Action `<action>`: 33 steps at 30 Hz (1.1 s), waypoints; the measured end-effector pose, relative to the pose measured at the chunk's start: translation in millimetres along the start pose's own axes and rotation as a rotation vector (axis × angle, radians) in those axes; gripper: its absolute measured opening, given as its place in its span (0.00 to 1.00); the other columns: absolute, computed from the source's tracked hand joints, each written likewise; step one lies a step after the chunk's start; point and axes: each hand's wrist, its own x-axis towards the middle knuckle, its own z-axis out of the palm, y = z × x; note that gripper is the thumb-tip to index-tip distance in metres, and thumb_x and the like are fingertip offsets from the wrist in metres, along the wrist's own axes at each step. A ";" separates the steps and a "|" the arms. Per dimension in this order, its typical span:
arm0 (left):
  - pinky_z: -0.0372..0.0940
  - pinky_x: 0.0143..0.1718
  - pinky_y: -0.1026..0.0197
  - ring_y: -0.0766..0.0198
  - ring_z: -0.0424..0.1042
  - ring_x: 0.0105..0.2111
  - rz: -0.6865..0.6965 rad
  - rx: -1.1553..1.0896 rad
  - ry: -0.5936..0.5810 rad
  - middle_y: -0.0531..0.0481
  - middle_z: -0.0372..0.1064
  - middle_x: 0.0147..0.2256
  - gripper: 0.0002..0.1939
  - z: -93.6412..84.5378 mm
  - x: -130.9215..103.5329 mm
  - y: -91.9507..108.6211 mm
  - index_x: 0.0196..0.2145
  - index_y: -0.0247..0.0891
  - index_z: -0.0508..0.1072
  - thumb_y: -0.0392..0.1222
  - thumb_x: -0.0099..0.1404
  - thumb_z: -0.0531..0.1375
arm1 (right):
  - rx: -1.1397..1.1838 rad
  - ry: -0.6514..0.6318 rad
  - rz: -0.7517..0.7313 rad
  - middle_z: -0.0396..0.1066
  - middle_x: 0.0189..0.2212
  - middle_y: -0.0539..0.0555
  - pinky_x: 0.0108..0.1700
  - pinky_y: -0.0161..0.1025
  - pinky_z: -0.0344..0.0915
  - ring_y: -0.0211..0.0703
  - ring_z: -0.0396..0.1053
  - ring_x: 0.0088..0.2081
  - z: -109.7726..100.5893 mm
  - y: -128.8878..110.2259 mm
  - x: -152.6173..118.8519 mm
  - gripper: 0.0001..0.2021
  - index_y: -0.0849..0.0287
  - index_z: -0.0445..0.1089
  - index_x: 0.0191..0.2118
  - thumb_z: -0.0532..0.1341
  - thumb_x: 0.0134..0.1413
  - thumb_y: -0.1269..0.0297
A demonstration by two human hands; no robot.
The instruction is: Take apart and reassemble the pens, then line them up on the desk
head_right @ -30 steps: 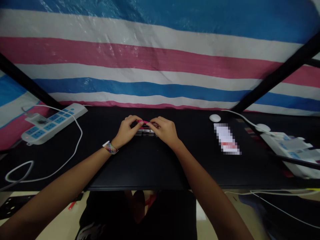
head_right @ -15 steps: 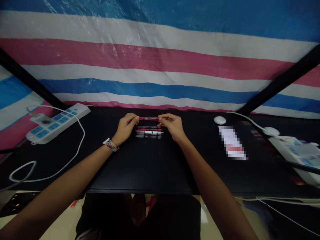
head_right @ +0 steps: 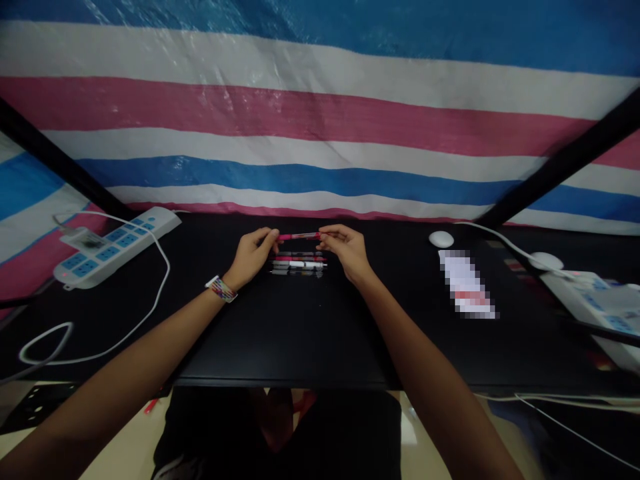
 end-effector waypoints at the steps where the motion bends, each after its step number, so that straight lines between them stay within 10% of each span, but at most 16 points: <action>1: 0.71 0.49 0.53 0.58 0.77 0.37 0.015 -0.026 0.019 0.51 0.78 0.34 0.09 0.1 0.2 -0.2 0.42 0.43 0.80 0.50 0.75 0.66 | 0.001 0.001 0.000 0.79 0.30 0.51 0.50 0.53 0.82 0.45 0.79 0.33 0.3 -0.4 -0.1 0.18 0.55 0.84 0.40 0.82 0.46 0.53; 25: 0.68 0.37 0.58 0.63 0.73 0.29 -0.016 -0.178 0.076 0.57 0.70 0.27 0.13 -0.6 1.1 0.0 0.45 0.45 0.77 0.51 0.69 0.73 | 0.050 -0.002 0.028 0.78 0.31 0.51 0.56 0.58 0.81 0.45 0.78 0.35 -2.2 1.3 2.0 0.15 0.54 0.83 0.40 0.80 0.48 0.54; 30: 0.64 0.28 0.59 0.65 0.66 0.20 -0.071 -0.074 0.044 0.55 0.63 0.18 0.29 -2.4 1.4 -2.0 0.24 0.42 0.71 0.60 0.80 0.58 | 0.086 -0.006 0.042 0.77 0.30 0.51 0.57 0.58 0.81 0.44 0.76 0.34 -2.1 0.4 2.5 0.14 0.54 0.83 0.39 0.79 0.47 0.57; 33: 0.68 0.32 0.59 0.65 0.71 0.25 -0.081 -0.138 0.070 0.55 0.69 0.22 0.18 -1.0 2.9 -6.2 0.32 0.42 0.74 0.55 0.76 0.65 | 0.077 0.003 0.035 0.76 0.30 0.50 0.57 0.59 0.81 0.44 0.76 0.35 -3.2 1.7 3.7 0.14 0.54 0.83 0.39 0.79 0.48 0.57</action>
